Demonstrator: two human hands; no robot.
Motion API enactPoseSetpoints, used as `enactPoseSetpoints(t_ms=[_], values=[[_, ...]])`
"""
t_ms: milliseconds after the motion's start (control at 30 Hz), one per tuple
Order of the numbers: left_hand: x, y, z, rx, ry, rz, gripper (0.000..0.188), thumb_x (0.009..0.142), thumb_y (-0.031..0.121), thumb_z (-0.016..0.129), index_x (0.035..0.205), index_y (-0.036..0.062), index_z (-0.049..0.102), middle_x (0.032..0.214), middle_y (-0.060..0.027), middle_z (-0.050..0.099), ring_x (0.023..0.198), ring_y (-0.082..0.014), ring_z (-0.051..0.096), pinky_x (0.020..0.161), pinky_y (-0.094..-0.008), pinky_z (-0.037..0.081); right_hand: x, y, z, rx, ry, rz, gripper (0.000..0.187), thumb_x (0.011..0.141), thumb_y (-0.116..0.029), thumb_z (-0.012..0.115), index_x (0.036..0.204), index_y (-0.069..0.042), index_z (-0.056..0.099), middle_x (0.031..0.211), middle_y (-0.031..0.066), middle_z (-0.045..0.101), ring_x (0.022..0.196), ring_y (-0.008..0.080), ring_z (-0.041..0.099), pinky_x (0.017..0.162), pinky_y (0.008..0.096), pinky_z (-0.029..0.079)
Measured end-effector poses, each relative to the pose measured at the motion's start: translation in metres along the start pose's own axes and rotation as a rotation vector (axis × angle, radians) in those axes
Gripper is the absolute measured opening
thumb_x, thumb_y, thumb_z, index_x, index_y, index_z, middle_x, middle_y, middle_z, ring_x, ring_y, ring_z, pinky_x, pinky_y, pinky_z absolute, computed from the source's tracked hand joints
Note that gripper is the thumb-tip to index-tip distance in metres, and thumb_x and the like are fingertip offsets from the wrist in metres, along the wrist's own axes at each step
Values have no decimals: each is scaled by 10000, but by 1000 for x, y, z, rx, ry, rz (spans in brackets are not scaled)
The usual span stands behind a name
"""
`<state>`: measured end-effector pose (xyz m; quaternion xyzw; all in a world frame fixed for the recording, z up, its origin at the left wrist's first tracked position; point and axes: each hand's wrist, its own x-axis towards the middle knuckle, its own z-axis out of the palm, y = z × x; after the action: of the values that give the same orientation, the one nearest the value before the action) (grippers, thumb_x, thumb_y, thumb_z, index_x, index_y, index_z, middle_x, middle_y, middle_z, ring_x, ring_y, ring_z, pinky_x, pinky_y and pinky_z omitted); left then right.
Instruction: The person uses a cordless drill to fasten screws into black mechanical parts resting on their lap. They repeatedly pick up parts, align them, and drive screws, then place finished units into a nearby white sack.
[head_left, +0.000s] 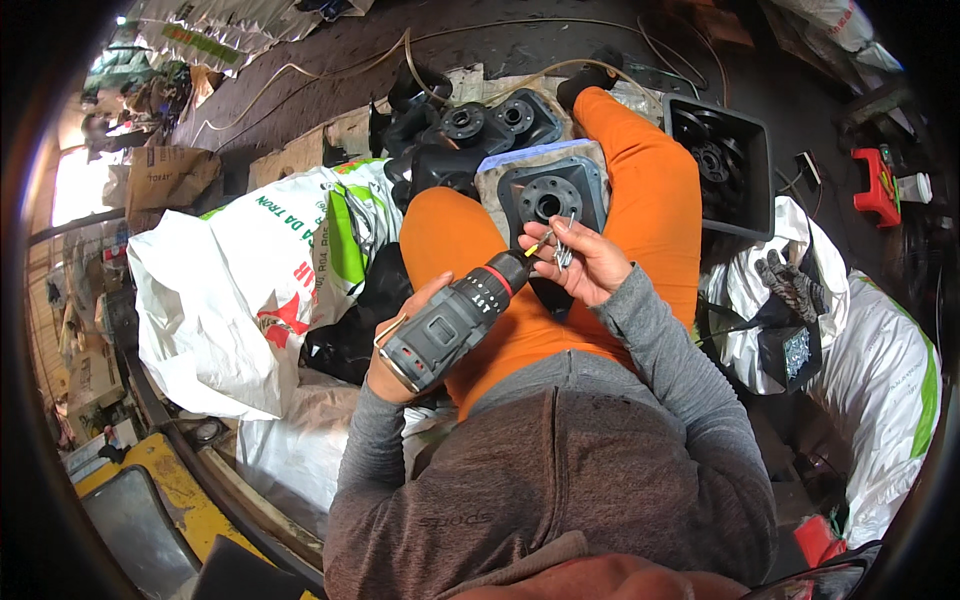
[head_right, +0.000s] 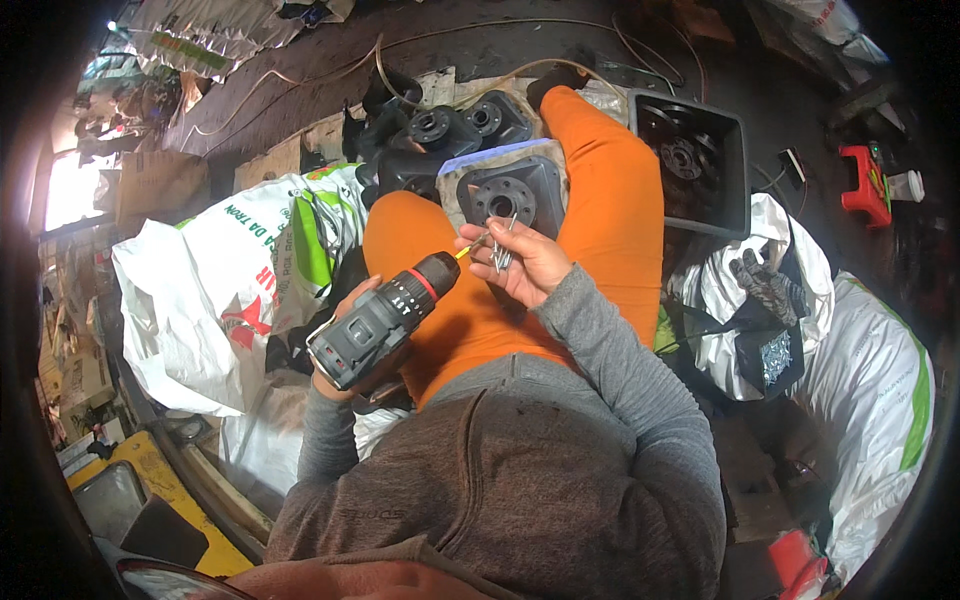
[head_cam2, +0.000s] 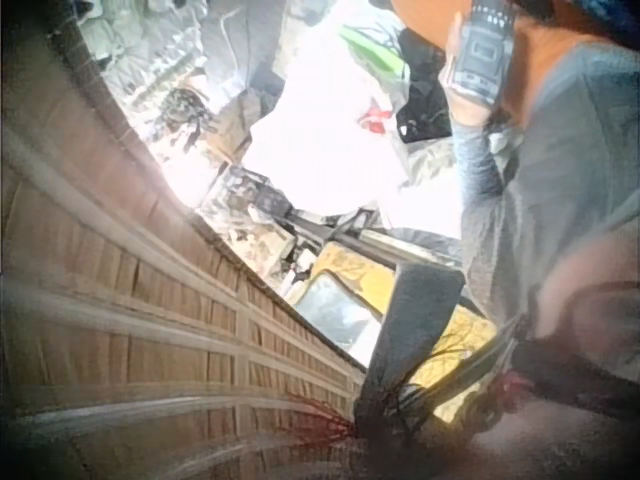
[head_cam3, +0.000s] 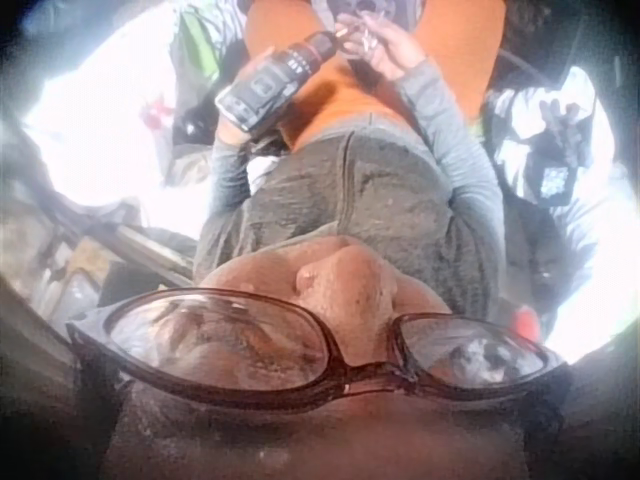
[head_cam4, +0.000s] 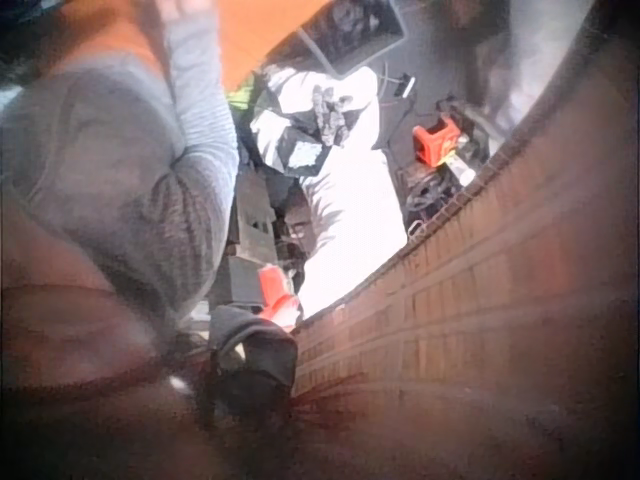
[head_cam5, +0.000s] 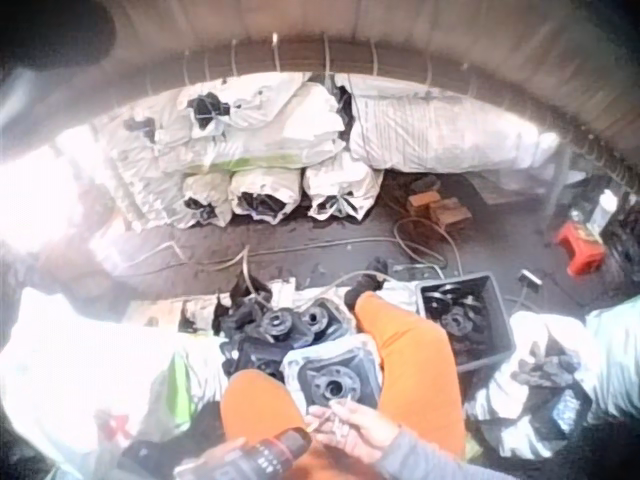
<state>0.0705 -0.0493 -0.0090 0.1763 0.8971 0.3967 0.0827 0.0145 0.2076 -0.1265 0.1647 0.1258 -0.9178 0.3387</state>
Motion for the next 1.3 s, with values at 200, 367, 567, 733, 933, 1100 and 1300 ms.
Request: enactPoseSetpoints(t_ms=[200, 367, 567, 733, 933, 1100, 1300], values=[[-11, -12, -1, 117, -57, 15, 770, 739, 81, 777, 1376, -1, 351, 1167, -102, 575, 1034, -194, 599, 929, -317, 482, 2, 1, 0, 76, -11, -20, 131, 963, -127, 520, 1055, -43, 563, 1190, 171, 598, 1139, 295, 587, 786, 372, 620], [-9, -1, -2, 118, 0, 12, 735, 748, 98, 772, 1359, -6, 377, 1135, -97, 613, 989, -183, 632, 886, -303, 509, 1, 5, 6, -31, 42, -53, 135, 963, -145, 528, 1060, -56, 560, 1189, 177, 596, 1122, 287, 599, 785, 360, 612], [-13, 5, -3, 119, 13, 31, 679, 703, 141, 790, 1310, 48, 502, 1095, -139, 667, 878, -260, 697, 778, -308, 555, -2, 2, 10, -203, 98, -10, 142, 960, -166, 541, 1062, -67, 538, 1143, 170, 614, 1090, 275, 616, 793, 350, 599], [-10, 9, 2, 176, -8, 143, 620, 730, 125, 759, 1300, 54, 524, 931, -128, 693, 764, -241, 693, 690, -297, 554, 2, -1, 4, -330, 77, -36, 190, 961, -213, 548, 1069, -63, 505, 1119, 157, 619, 1030, 240, 634, 780, 348, 591], [-25, -15, 10, -201, 103, -69, 794, 701, 92, 782, 1382, 29, 380, 1137, -123, 613, 1003, -163, 622, 886, -315, 515, 8, -10, -3, -409, 118, -180, 313, 1004, -328, 439, 996, -40, 561, 972, 104, 638, 889, 207, 657, 765, 334, 584], [1, -6, -2, 104, 102, -24, 566, 782, 80, 709, 1285, 16, 457, 1206, -152, 586, 1081, -234, 603, 911, -325, 492, 12, -27, -43, -435, 286, -289, 399, 1014, -279, 381, 1246, 22, 501, 835, 56, 619, 660, 122, 602, 720, 336, 582], [40, -18, -10, 180, -122, -38, 517, 736, 86, 727, 1222, 19, 564, 1282, -165, 563, 1130, -282, 594, 949, -345, 472, 15, -45, -53, -497, 271, -388, 429, 957, -119, 316, 1348, -5, 451, 810, 57, 615, 598, 101, 567, 659, 302, 566]])
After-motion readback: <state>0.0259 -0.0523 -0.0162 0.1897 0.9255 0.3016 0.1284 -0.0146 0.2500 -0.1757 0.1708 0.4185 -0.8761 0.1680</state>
